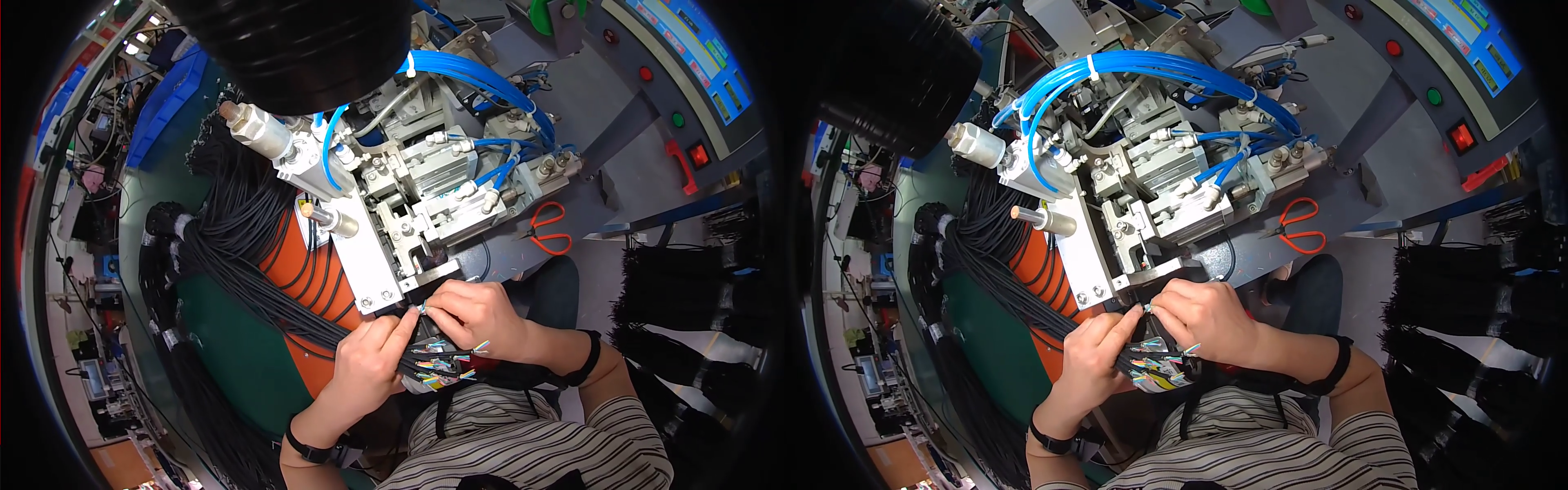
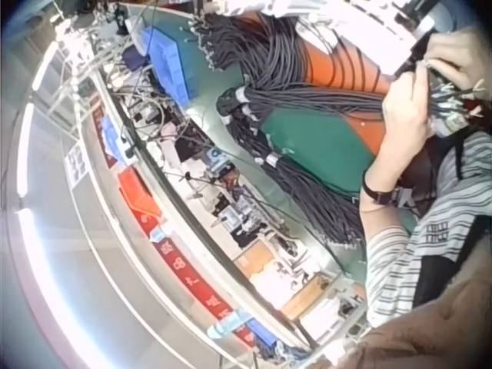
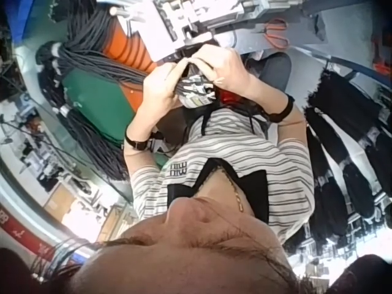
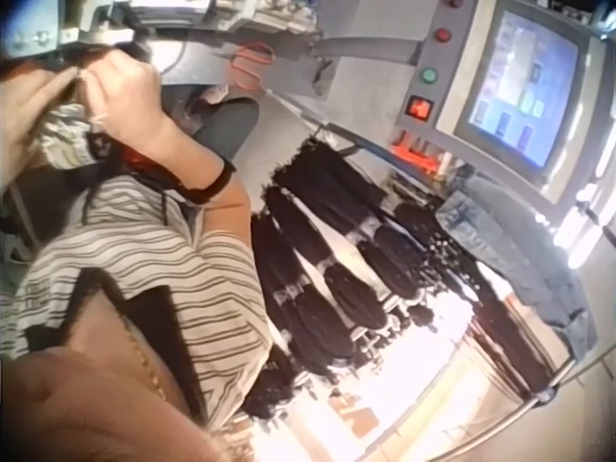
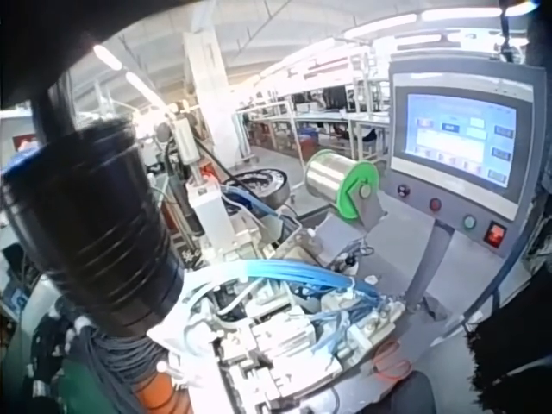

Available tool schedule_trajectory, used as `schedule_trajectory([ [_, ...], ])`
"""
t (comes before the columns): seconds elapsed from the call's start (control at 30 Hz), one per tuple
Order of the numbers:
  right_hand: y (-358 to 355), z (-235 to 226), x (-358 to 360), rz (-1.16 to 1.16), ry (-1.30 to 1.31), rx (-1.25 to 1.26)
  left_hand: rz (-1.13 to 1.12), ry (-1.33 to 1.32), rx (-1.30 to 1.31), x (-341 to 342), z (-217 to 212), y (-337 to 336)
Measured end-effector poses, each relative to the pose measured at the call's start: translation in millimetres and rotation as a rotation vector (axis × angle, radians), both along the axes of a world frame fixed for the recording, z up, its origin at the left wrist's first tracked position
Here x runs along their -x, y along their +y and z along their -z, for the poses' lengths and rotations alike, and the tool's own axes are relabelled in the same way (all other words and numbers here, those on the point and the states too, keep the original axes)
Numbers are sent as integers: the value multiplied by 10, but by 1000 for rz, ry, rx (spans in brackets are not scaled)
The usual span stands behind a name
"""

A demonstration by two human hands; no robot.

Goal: The person inserts the ends of wires into a machine, removes them, and then hangs the bundle on a rack before retrieving a new bundle to repeat the process.

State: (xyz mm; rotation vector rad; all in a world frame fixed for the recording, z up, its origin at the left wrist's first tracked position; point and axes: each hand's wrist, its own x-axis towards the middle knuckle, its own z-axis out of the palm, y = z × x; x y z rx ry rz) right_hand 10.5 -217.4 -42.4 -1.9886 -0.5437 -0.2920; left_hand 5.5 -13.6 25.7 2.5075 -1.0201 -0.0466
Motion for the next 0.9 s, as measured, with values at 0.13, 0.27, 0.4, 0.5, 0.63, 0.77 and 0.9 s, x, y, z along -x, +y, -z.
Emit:
schedule_trajectory([
  [0.13, 4, -4, 6, 15, -35, 35, 66, -105, -70, 8, 5, -34],
  [0.27, 20, -20, 34, 39, -90, 120, 92, -205, -175, 49, 18, -61],
  [0.4, 5, -60, 32, 34, -130, 228, 97, -220, -258, 57, 13, -98],
  [0.5, -6, -111, 24, 10, -96, 329, 101, -160, -335, 32, -14, -121],
  [0.63, 27, -122, 33, 93, -87, 270, 134, -253, -247, -13, 27, -110],
  [0.77, -8, -120, -18, -15, -103, 312, 82, -271, -213, 12, 37, -98],
  [0.9, -29, -31, -121, -21, -34, 174, 46, -224, -232, -50, -34, -105],
])
